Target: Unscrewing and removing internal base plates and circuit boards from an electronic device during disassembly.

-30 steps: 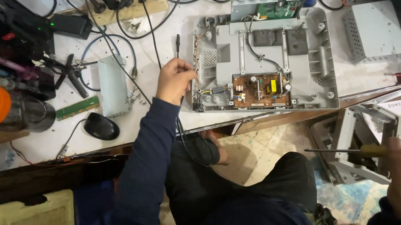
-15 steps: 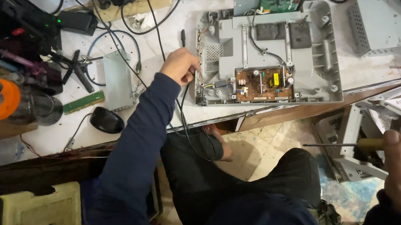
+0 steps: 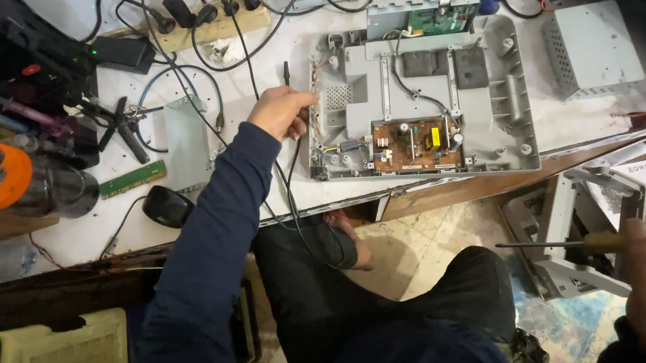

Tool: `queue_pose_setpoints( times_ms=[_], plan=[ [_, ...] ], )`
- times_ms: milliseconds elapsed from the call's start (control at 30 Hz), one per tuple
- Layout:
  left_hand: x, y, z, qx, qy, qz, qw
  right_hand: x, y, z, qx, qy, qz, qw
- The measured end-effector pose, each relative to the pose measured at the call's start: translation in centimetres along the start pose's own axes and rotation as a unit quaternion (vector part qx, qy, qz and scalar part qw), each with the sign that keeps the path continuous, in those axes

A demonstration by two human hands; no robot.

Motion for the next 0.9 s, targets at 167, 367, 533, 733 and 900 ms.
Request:
queue_pose_setpoints(
  times_ms=[167, 367, 533, 733, 900],
  plan=[
    [-0.6, 0.4, -0.8, 0.006, -0.001, 0.003, 1.000, 0.7, -0.5, -0.4, -0.014, -0.003, -0.040, 0.999],
    [-1.1, -0.5, -1.7, -0.004, 0.028, 0.037, 0.999, 0.8, -1.3, -0.3, 0.005, -0.001, -0.059, 0.998],
    [-0.1, -0.5, -1.4, 0.014, 0.039, -0.039, 0.998, -0.3, -1.5, 0.2, 0.011, 0.004, -0.066, 0.998],
    [-1.2, 0.3, -2.2, 0.017, 0.090, -0.002, 0.996, 0.2, -1.7, 0.2, -0.011, 0.027, -0.059, 0.998],
    [-1.6, -0.1, -2.1, -0.020, 0.065, 0.065, 0.996, -0.5, -1.3, 0.3, -0.038, -0.017, 0.030, 0.999]
  ],
)
Point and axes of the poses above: each hand's wrist, its own z-axis away from the middle knuckle, its own y-axis out of the back of the hand, x = y × z, the point moved 10 cm from there along -z, towards the middle knuckle, and after that the axes turned 1 degree about z, right-handed, at the moved point
